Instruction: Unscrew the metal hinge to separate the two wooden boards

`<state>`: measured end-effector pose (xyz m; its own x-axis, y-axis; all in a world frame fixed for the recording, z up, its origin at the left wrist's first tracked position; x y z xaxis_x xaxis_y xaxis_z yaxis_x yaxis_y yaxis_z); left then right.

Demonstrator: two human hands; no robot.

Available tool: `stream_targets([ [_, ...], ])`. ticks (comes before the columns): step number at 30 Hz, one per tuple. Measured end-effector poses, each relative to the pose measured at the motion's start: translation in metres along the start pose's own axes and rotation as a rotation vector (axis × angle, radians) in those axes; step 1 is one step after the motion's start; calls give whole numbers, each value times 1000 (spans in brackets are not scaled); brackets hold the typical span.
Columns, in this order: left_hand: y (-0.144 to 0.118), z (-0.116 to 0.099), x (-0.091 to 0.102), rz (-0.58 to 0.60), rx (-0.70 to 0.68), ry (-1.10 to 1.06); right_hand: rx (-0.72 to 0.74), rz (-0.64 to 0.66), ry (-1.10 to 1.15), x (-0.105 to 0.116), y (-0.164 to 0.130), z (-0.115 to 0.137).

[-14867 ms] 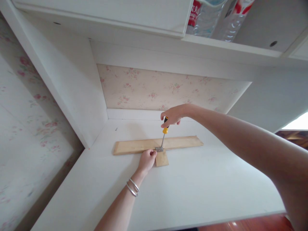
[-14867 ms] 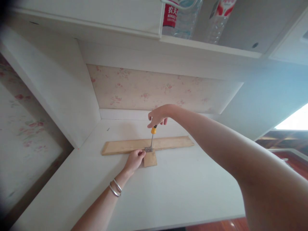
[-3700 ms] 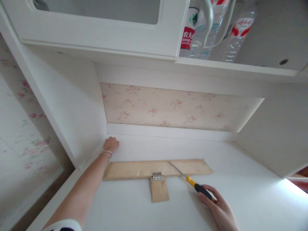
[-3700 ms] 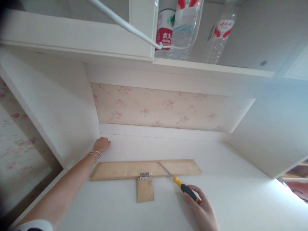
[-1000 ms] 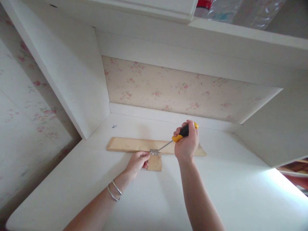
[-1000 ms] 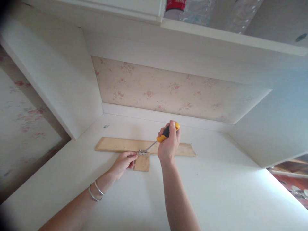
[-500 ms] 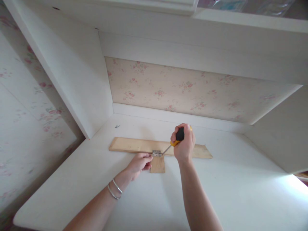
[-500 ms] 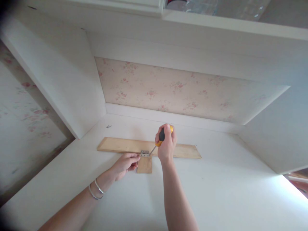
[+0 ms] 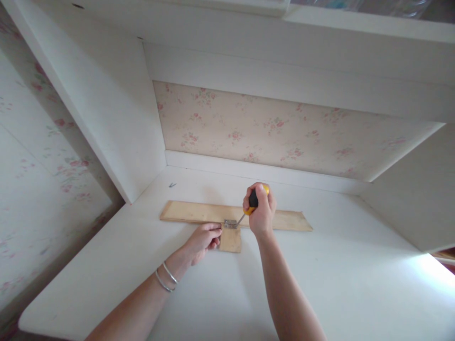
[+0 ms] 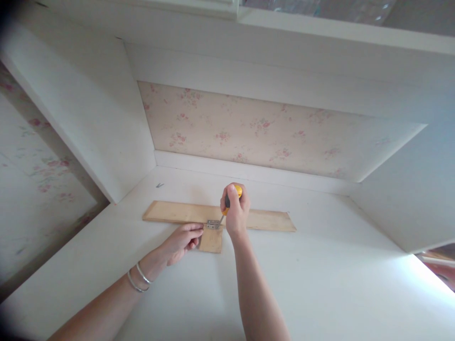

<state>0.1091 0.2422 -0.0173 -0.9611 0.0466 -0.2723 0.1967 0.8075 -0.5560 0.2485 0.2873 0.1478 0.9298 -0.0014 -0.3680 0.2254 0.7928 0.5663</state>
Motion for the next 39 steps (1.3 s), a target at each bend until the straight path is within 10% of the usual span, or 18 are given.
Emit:
stream_targets([
  [39,9,5,-8,-100,19,35,-47,42,-156,-1,-2,5],
])
Point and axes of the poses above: each hand's wrist, its own y-axis towards the middle knuckle, its own x-axis out of the back of the hand, z = x × y, the point moved 9 cm from there along y, towards the middle knuckle, and after that the axes turned 11 degrees about x, right-handed, at the moved point
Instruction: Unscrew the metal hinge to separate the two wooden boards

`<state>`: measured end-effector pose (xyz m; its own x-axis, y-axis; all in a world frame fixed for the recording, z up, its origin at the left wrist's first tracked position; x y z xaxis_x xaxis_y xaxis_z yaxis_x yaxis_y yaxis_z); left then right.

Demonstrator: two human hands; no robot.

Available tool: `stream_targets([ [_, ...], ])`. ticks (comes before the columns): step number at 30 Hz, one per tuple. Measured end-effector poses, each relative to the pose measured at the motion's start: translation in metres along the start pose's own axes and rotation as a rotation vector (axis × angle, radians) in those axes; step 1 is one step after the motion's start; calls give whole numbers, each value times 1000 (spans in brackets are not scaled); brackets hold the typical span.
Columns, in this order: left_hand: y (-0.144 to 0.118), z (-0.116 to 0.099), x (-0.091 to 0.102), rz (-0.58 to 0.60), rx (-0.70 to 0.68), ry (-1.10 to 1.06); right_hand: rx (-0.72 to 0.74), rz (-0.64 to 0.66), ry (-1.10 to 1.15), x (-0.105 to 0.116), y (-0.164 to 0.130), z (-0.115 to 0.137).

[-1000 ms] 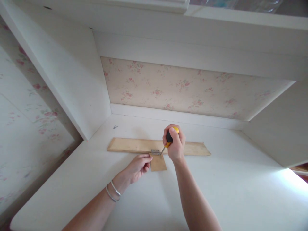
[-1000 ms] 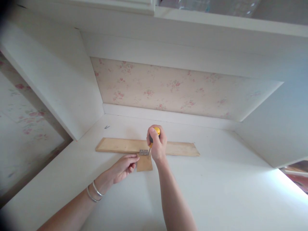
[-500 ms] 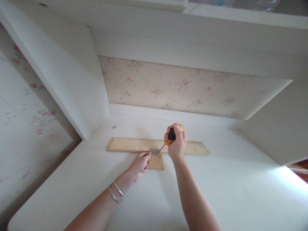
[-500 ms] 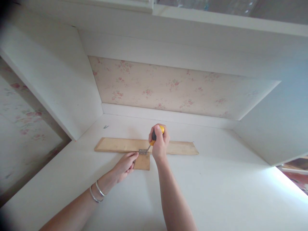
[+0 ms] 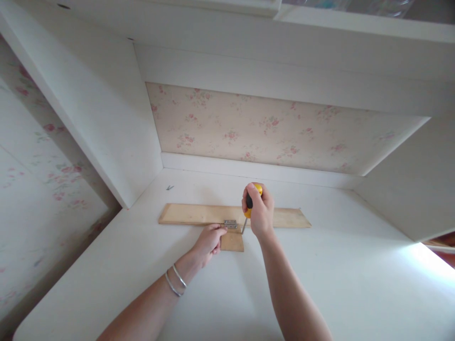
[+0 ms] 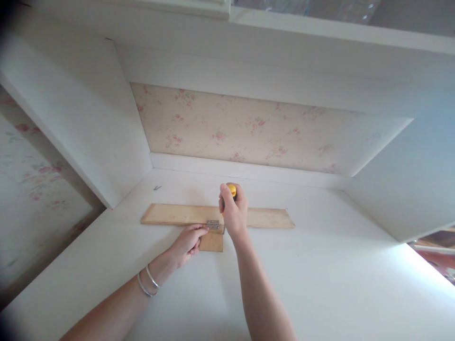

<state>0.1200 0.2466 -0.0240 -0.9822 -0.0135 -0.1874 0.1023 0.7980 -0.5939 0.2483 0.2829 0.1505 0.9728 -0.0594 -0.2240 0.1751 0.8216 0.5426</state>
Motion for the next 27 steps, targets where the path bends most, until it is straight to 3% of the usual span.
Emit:
stream_targets([
  [9,-2,5,5,-9,36,46,118,-199,109,16,4,20],
  [21,-1,8,2,2,8,69,63,-154,95,11,2,1],
  [27,-2,8,2,4,0,75,9,-28,-36,2,3,-3],
])
Point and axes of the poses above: each hand's wrist, its own y-axis towards the middle knuckle, its own x-axis out of the back of the hand, z = x × y, the point moved 9 cm from there along y, towards the middle knuckle, and after that the axes turned 11 degrees about x, right-handed, at the moved point
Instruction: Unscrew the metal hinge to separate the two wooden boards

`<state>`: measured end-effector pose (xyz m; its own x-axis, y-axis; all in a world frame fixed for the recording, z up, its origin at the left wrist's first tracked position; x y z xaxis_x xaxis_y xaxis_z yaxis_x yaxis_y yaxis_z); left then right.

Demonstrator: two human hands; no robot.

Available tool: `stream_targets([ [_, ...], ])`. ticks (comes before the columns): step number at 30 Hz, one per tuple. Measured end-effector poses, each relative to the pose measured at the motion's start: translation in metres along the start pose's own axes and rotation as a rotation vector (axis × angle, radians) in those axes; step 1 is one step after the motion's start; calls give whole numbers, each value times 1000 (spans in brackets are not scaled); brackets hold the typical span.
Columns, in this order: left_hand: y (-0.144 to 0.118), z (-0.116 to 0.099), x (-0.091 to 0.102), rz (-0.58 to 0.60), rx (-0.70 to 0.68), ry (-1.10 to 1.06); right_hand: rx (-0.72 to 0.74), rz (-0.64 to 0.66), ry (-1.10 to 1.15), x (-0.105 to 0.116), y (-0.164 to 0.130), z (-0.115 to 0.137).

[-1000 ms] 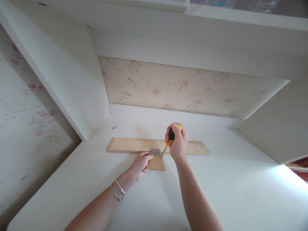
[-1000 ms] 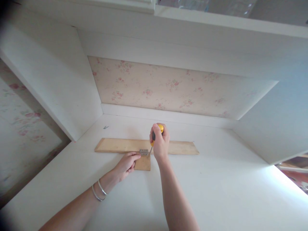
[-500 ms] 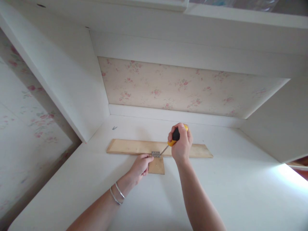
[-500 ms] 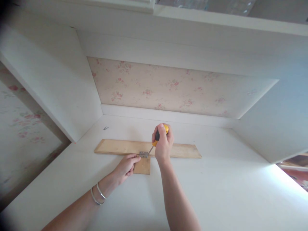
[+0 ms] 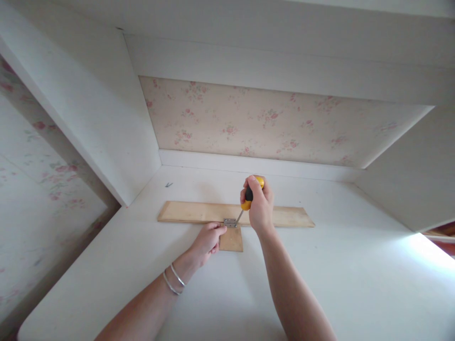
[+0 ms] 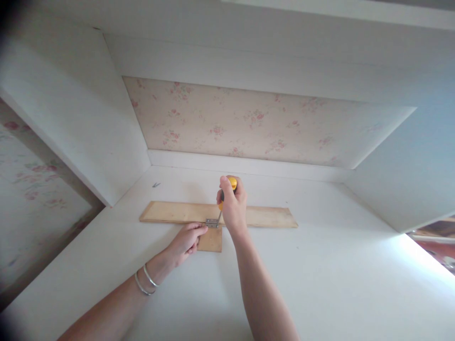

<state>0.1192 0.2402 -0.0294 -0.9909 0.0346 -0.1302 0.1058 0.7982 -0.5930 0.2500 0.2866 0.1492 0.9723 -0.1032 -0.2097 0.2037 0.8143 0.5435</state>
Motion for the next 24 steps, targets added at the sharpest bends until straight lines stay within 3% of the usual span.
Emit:
stream_targets([
  [6,-2,0,0,5,0,-1,113,131,-446,-3,3,11],
  [10,-2,0,0,18,7,-21,81,227,-392,-9,0,12],
  [14,-2,0,1,2,26,-31,80,241,-334,-12,-3,16],
  [20,-4,-1,-2,13,24,-41,213,246,-570,-16,-4,26],
  [24,-2,0,-1,16,18,-50,206,213,-595,-10,-1,22],
])
Point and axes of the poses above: each hand's wrist, its own y-axis towards the middle knuckle, its own x-axis out of the back of the hand, z = x × y, the point moved 9 cm from there along y, towards the middle knuckle, and after that the axes turned 11 degrees about x, right-handed, at the moved point
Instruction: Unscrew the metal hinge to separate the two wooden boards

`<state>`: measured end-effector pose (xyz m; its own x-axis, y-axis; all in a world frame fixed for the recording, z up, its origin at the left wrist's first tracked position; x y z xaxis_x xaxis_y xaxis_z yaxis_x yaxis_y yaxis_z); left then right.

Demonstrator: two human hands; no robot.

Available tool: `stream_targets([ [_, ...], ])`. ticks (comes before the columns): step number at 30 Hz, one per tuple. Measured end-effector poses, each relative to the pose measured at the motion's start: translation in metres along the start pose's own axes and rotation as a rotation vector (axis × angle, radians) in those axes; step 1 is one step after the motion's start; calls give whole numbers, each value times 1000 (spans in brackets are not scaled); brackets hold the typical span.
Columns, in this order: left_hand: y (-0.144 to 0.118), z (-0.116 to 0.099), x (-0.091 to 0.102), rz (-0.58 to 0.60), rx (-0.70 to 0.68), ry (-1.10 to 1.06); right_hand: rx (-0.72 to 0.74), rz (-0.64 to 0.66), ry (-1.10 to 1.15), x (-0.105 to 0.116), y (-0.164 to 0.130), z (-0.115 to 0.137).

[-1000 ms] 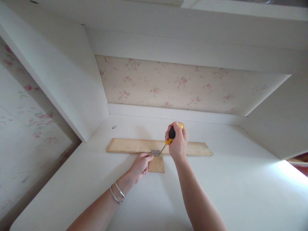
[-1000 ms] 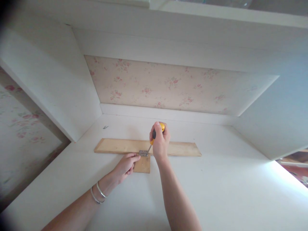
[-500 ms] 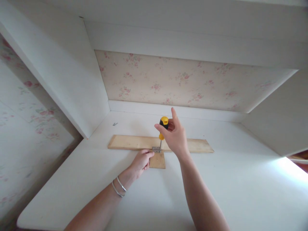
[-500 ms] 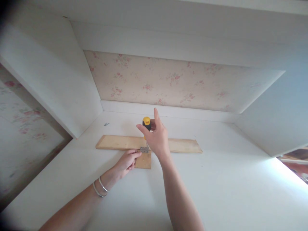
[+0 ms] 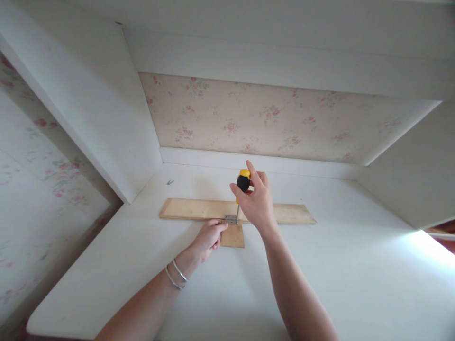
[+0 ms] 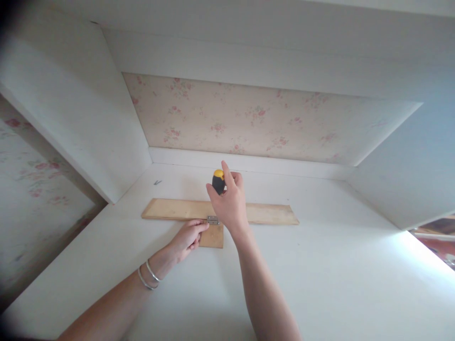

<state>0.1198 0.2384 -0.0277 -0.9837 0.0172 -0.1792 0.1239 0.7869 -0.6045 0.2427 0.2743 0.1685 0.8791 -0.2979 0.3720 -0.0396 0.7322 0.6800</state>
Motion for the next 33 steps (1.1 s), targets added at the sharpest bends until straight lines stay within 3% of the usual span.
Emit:
stream_targets([
  [6,-1,1,1,3,10,-1,-28,50,128,0,-1,1],
  [17,1,0,1,10,-13,5,60,-56,-69,10,2,8],
  [22,2,2,2,16,-9,3,35,3,44,5,2,4],
  [29,-3,-2,0,6,-6,13,72,-54,-115,6,0,15],
  [33,-2,-2,0,10,-9,18,72,13,-76,0,0,13],
])
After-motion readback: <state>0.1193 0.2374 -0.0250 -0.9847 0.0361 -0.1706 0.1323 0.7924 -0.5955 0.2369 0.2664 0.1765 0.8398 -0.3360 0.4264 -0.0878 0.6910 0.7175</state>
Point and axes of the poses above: each hand's wrist, its own y-axis towards the middle knuckle, its own x-axis out of the back of the hand, z = x × y, the point moved 9 cm from there along y, towards the middle knuckle, and after that the axes turned 11 degrees about x, right-handed, at the moved point
